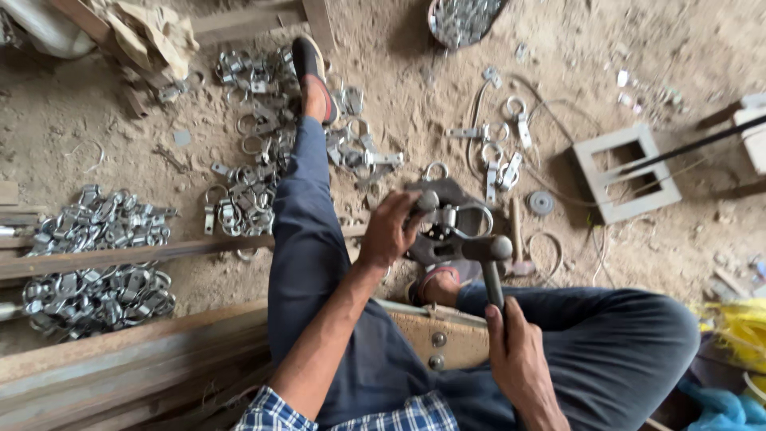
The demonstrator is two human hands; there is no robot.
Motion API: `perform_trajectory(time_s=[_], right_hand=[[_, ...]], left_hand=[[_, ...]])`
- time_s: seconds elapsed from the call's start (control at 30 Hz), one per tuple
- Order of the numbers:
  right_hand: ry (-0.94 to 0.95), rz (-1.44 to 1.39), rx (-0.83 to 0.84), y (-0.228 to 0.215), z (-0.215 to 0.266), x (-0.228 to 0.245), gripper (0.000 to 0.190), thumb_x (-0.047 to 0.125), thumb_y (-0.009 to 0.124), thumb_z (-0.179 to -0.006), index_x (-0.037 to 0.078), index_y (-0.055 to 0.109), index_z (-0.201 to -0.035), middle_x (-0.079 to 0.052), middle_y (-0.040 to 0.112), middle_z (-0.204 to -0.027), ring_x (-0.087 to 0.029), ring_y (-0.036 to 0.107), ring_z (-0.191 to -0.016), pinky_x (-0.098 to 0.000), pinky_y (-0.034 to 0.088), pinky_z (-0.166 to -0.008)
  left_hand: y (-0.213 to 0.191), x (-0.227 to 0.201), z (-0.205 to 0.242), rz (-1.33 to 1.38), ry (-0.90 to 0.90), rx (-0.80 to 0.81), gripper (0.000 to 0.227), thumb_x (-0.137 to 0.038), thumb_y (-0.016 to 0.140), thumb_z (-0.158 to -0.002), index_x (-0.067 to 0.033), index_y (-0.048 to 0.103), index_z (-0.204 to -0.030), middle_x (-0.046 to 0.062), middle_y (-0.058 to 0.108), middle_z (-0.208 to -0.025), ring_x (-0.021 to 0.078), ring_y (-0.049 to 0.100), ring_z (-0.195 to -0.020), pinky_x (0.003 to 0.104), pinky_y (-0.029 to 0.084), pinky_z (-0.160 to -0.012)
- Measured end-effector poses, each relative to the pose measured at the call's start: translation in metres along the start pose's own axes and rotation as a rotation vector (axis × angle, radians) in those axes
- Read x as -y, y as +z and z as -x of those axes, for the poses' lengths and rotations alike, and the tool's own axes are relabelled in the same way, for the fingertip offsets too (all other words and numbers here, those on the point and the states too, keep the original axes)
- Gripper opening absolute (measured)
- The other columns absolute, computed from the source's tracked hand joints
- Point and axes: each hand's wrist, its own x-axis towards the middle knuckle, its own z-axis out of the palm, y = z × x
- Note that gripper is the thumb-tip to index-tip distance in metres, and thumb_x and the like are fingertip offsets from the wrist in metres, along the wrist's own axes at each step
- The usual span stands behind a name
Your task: The person sits on the ground and uses a hammer to strike metal parts placed on a small anvil. They repeatedly pick up metal pieces, position them on the anvil, and hit them with the hammer to shape or flatten them.
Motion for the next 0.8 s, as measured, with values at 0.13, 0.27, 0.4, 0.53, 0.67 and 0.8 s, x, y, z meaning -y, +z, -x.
perform_trajectory(time_s=[0.13, 0.27, 0.4, 0.53, 0.67, 0.8], right_hand=[[-0.216, 0.120, -0.218, -0.049, -0.045, 0.041, 0.023, 0.024, 0.050, -0.104, 0.003, 0.057, -0.108, -0.013, 0.056, -0.055, -0.024, 0.053, -0.042, -0.0419, 0.039, -0.043], [-0.364, -0.159, -0.336, -0.052, -0.052, 0.055, 0.022, 0.023, 0.051, -0.108, 0.004, 0.056, -0.118, -0.009, 0.060, -0.066, -0.022, 0.055, -0.051, -0.0346, 0.042, -0.048], [-0.281, 0.412, 0.073, 0.003, -0.073, 0.040, 0.029, 0.022, 0.055, -0.104, 0.000, 0.056, -0.123, -0.014, 0.064, -0.079, -0.030, 0.060, -0.066, -0.0371, 0.046, -0.057], [-0.339, 0.165, -0.037, -0.004, -0.069, 0.034, 0.038, 0.026, 0.056, -0.106, -0.003, 0.057, -0.131, -0.019, 0.064, -0.086, -0.035, 0.060, -0.073, -0.0401, 0.046, -0.062], [0.076, -0.162, 0.086, -0.025, -0.029, 0.020, 0.030, 0.030, 0.049, -0.108, 0.004, 0.061, -0.117, -0.009, 0.055, -0.067, -0.020, 0.049, -0.056, -0.0344, 0.037, -0.049], [0.531, -0.581, 0.080, -0.020, 0.007, -0.006, 0.040, 0.037, 0.042, -0.104, 0.005, 0.063, -0.116, -0.005, 0.046, -0.051, -0.013, 0.038, -0.036, -0.0294, 0.030, -0.035]], left_hand=[[-0.014, -0.020, -0.010, 0.058, -0.044, 0.007, 0.029, -0.023, 0.068, -0.100, -0.0020, 0.066, -0.120, 0.014, 0.068, -0.099, 0.0282, 0.069, -0.089, 0.039, 0.058, -0.078], [-0.015, -0.017, -0.007, 0.080, -0.077, 0.006, 0.026, -0.022, 0.067, -0.101, -0.0028, 0.066, -0.118, 0.013, 0.068, -0.098, 0.0276, 0.069, -0.088, 0.038, 0.058, -0.078], [-0.008, -0.010, -0.006, 0.157, -0.137, 0.010, 0.025, -0.022, 0.066, -0.101, -0.0042, 0.067, -0.117, 0.013, 0.069, -0.099, 0.0271, 0.070, -0.084, 0.037, 0.059, -0.073], [-0.002, -0.008, -0.015, 0.119, -0.050, -0.123, 0.020, -0.019, 0.069, -0.100, -0.0026, 0.067, -0.110, 0.018, 0.066, -0.096, 0.0394, 0.066, -0.089, 0.048, 0.053, -0.077], [-0.013, -0.007, -0.007, 0.144, -0.127, -0.059, 0.019, -0.022, 0.071, -0.099, -0.0034, 0.068, -0.101, 0.017, 0.068, -0.092, 0.0372, 0.068, -0.085, 0.046, 0.053, -0.074], [-0.028, -0.018, -0.001, 0.333, -0.204, -0.071, 0.022, -0.023, 0.063, -0.103, -0.0039, 0.070, -0.112, 0.015, 0.074, -0.103, 0.0294, 0.074, -0.094, 0.040, 0.058, -0.081]])
